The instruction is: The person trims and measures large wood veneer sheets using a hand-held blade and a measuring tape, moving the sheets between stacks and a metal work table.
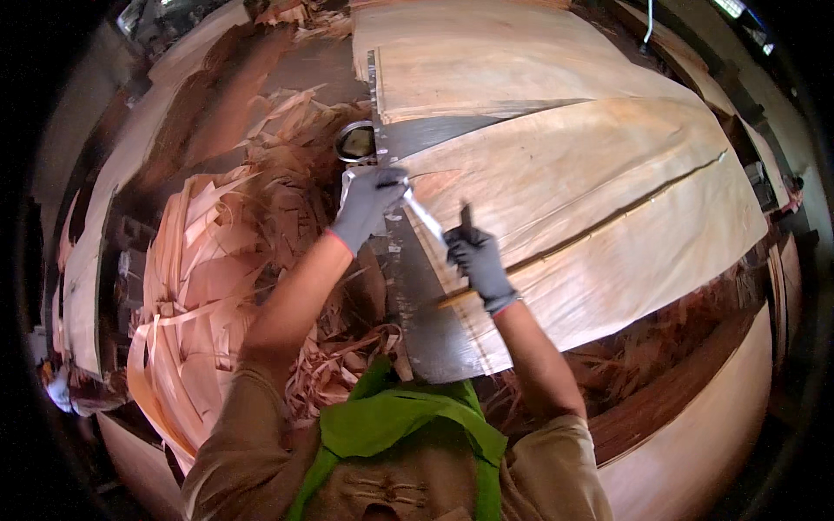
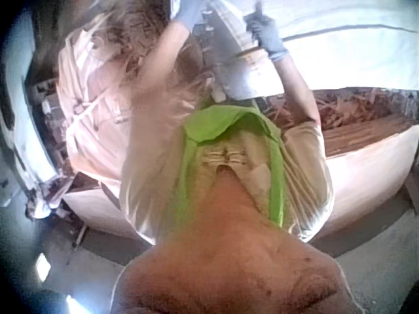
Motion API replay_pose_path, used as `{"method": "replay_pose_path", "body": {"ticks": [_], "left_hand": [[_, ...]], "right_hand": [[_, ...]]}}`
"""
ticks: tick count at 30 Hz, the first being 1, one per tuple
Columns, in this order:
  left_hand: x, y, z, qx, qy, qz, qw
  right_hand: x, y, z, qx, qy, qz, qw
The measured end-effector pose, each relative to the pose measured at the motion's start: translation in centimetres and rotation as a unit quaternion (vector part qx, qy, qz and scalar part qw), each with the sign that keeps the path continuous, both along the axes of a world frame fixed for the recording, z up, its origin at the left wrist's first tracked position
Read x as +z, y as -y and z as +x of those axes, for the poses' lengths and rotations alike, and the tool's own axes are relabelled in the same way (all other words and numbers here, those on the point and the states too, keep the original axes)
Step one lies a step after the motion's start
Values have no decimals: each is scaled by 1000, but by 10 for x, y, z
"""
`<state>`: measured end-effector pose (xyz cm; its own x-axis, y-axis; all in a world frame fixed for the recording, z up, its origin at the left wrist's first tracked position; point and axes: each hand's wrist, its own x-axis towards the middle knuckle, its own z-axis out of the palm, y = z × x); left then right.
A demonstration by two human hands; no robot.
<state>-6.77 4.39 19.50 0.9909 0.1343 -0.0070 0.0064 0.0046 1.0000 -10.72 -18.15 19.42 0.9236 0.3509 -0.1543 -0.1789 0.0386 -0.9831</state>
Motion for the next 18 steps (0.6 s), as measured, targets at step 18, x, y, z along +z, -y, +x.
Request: {"method": "replay_pose_path", "body": {"ticks": [18], "left_hand": [[-163,-72,123,66,-26,365,928]], "right_hand": [[-167,-101,98,-129,-10,-311,942]]}}
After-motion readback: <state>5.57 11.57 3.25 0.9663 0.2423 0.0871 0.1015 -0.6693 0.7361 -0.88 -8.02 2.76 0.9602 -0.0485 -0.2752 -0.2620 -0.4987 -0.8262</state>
